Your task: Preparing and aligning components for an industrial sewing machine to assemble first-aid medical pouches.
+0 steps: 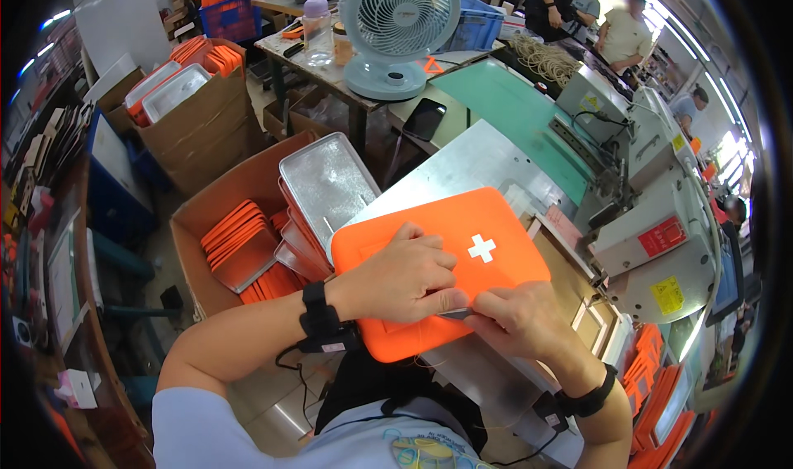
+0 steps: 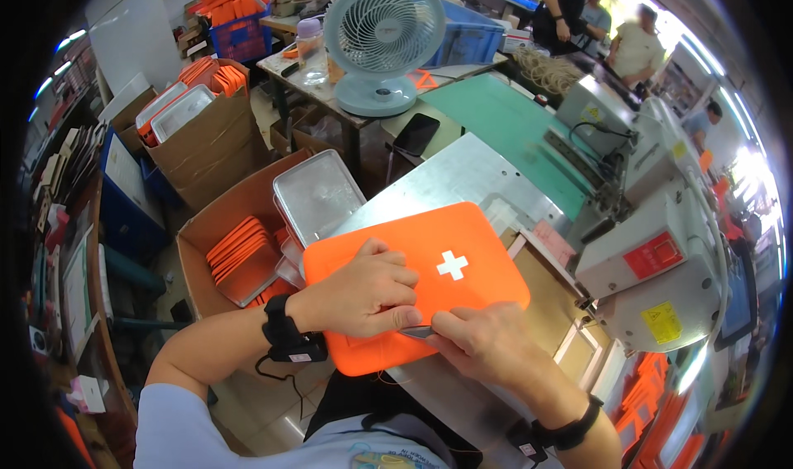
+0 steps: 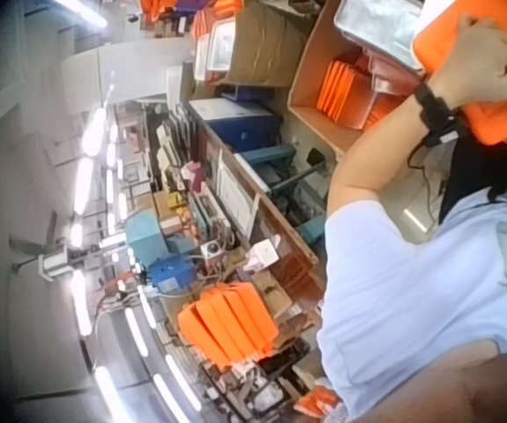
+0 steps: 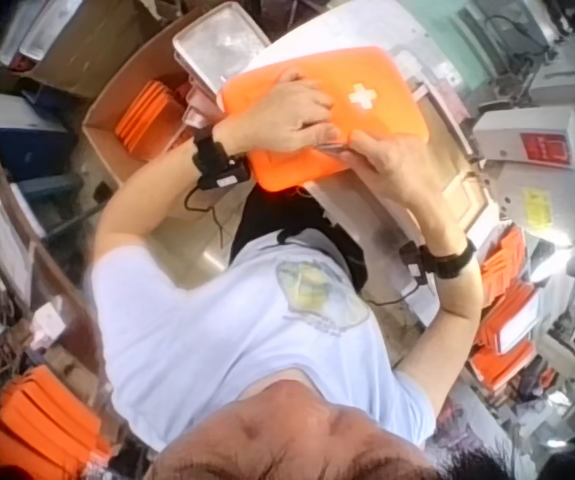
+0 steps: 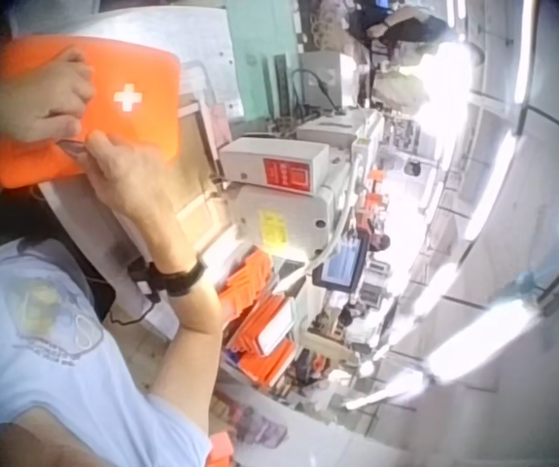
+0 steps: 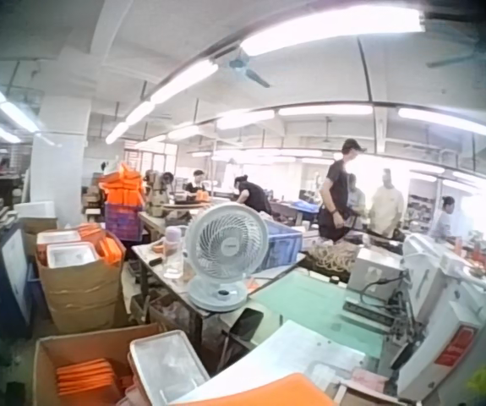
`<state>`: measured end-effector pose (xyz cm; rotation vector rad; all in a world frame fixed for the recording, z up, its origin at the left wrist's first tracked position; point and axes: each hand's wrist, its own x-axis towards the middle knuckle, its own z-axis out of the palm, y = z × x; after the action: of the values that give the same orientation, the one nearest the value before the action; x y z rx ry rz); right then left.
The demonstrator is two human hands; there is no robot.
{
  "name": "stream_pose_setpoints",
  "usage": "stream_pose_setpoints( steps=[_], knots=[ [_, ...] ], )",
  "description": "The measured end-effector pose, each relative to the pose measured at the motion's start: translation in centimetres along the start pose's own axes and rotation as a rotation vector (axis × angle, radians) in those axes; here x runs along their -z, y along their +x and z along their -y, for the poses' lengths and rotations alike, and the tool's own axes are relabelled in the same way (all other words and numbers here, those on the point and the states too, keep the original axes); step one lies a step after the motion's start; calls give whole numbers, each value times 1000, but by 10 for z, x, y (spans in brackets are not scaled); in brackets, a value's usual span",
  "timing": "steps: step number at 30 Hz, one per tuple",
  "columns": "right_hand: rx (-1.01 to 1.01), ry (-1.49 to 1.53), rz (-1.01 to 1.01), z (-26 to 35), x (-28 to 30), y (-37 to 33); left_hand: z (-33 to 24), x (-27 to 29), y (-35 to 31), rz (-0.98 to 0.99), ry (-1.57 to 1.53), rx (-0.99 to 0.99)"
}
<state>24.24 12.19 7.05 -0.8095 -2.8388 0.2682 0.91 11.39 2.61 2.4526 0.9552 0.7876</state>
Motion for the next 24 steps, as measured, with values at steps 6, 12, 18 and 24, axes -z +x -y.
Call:
stream_pose_setpoints(
  steps=[6, 12, 18, 24],
  knots=[
    [-38, -7, 27, 3, 1, 1, 3, 0, -1, 2, -50, 15],
    [2, -48, 33, 2, 3, 7, 2, 1, -2, -2, -50, -4],
    [12, -95, 82, 4, 4, 11, 2, -1, -2, 17, -25, 0],
    [-7, -133, 170, 11, 7, 20, -1, 0, -1, 26, 22, -3]
  ],
)
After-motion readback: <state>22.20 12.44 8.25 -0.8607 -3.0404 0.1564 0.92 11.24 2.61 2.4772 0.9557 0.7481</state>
